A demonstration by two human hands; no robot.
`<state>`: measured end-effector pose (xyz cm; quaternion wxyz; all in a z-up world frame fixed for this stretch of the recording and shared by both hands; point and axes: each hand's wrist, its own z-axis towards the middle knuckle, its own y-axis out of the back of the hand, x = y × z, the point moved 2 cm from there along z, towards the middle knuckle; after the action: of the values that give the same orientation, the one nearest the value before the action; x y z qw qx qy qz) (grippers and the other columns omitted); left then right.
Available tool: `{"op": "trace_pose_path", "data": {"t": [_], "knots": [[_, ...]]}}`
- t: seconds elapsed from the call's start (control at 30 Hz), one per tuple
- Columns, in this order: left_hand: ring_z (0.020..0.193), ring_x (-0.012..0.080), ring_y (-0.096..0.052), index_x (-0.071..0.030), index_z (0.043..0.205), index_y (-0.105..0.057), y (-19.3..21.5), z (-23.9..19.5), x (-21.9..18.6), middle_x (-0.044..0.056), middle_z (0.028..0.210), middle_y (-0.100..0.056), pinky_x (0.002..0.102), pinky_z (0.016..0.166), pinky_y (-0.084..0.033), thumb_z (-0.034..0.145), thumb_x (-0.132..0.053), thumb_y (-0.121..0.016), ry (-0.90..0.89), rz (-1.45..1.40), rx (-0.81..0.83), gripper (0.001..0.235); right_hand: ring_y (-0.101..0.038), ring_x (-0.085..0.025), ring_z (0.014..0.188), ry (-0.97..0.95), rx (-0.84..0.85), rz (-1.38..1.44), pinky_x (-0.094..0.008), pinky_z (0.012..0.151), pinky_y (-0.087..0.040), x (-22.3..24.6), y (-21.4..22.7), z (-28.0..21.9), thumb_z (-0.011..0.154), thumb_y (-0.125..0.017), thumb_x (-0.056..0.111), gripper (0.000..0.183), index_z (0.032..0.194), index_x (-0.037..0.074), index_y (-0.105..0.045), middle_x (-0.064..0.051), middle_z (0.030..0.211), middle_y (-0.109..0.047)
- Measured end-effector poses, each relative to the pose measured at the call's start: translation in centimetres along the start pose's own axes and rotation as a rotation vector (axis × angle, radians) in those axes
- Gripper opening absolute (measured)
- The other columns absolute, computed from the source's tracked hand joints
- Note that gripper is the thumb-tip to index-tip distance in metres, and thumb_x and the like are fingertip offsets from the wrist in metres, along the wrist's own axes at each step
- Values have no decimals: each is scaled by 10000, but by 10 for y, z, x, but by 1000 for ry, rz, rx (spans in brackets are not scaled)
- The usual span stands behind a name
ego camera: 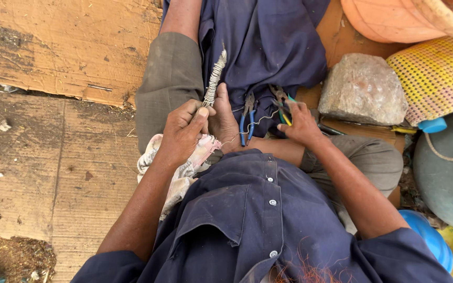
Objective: The person sits on the ground and uses pliers to twist a bundle of wire around a central rod. They repeatedly grip, rotate, and tighten the wire to form a tight spiral coil.
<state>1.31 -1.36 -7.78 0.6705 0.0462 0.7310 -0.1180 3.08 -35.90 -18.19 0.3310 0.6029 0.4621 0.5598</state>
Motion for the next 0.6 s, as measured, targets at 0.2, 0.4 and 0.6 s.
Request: {"op": "trace_pose_path", "data": {"t": [0.2,0.4,0.6], "knots": [[561,19,-377,-7,1044,-662,17,-2,24,-36,671,-516,194,505,-314,1060,-230,-563,179,-120,-79,245,-553,-352,1162,345,54,-27,-478,987,-408,46,-21,-4,799,-752,133,383,1176,91,-705,-158,1217,-589],[521,24,-398,-6,1039,-668,12,3,34,-14,674,-542,197,473,-322,1044,-210,-562,278,-205,-89,230,-591,-308,966,438,-32,-45,-433,878,-471,71,-5,-10,825,-677,21,85,891,73,-668,-109,946,-600],[462,48,-373,-13,1010,-663,9,8,18,0,642,-532,211,418,-304,1026,-215,-566,344,-223,-121,224,-644,-308,971,542,-370,111,-444,861,-547,41,119,-4,857,-612,-85,149,907,55,-618,-115,996,-647]]}}
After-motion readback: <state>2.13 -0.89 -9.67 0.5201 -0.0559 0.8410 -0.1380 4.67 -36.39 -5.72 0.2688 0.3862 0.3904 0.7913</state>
